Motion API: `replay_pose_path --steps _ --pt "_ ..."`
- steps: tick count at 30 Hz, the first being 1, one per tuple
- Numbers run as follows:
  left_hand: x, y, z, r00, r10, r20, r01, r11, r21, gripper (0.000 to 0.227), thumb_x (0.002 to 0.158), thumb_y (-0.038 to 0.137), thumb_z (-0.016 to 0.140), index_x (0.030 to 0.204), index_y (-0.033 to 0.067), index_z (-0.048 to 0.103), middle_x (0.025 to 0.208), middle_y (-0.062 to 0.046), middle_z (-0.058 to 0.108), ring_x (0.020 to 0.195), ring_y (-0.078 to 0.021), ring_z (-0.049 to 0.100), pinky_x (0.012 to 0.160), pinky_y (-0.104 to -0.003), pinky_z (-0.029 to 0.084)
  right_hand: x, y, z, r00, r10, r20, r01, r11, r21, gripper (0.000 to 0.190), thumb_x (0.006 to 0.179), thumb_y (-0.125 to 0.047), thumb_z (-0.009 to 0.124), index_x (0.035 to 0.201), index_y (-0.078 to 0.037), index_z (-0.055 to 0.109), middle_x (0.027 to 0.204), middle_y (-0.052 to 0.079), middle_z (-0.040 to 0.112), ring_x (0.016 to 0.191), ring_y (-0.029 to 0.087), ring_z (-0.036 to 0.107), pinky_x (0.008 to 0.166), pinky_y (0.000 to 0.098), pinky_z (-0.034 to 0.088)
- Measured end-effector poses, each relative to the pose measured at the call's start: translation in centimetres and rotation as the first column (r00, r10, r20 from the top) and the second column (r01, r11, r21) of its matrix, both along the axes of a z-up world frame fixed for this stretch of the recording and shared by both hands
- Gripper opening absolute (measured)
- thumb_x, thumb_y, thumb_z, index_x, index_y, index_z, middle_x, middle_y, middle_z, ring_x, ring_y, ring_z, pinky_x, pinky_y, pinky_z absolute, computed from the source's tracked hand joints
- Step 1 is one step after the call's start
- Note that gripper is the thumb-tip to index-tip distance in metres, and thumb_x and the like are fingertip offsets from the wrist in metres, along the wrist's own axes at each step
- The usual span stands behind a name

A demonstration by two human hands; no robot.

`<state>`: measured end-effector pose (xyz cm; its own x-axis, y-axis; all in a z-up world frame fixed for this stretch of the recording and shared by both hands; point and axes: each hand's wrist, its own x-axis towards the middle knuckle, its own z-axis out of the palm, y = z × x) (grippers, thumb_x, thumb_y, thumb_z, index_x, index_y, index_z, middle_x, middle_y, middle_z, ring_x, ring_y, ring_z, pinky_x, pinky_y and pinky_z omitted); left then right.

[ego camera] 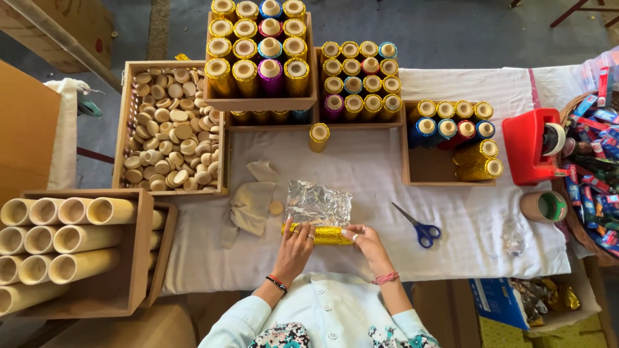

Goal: The person is manually wrapping small cylindrical firecrackers in gold and silver foil.

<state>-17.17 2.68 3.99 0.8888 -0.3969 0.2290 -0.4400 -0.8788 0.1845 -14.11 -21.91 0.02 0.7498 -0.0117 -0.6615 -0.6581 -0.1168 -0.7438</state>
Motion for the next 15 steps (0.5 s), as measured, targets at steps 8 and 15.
replay_pose_path --steps 8,15 --pt "0.1 0.2 -0.5 1.000 0.003 -0.004 -0.003 1.000 -0.008 0.046 0.085 0.008 0.057 0.129 -0.0053 0.060 0.122 -0.014 0.062 0.118 -0.0262 0.060 0.123 -0.053 0.022 -1.8 -0.4 0.1 0.738 -0.253 0.625 0.384 0.920 -0.082 0.022 0.090 -0.004 0.073 0.111 -0.004 0.065 0.103 0.006 0.069 0.093 0.015 0.064 0.087 0.0313 0.052" --pt "1.0 0.4 -0.1 0.997 -0.042 -0.058 0.038 0.996 -0.081 0.040 0.084 0.009 0.060 0.123 -0.0013 0.063 0.121 -0.011 0.064 0.117 -0.0252 0.061 0.124 -0.056 0.021 -2.0 6.9 7.8 0.368 0.740 0.563 -0.087 0.630 -0.772 0.052 0.075 -0.012 0.076 0.125 -0.003 0.064 0.122 0.013 0.066 0.120 0.033 0.058 0.108 0.0518 0.036"
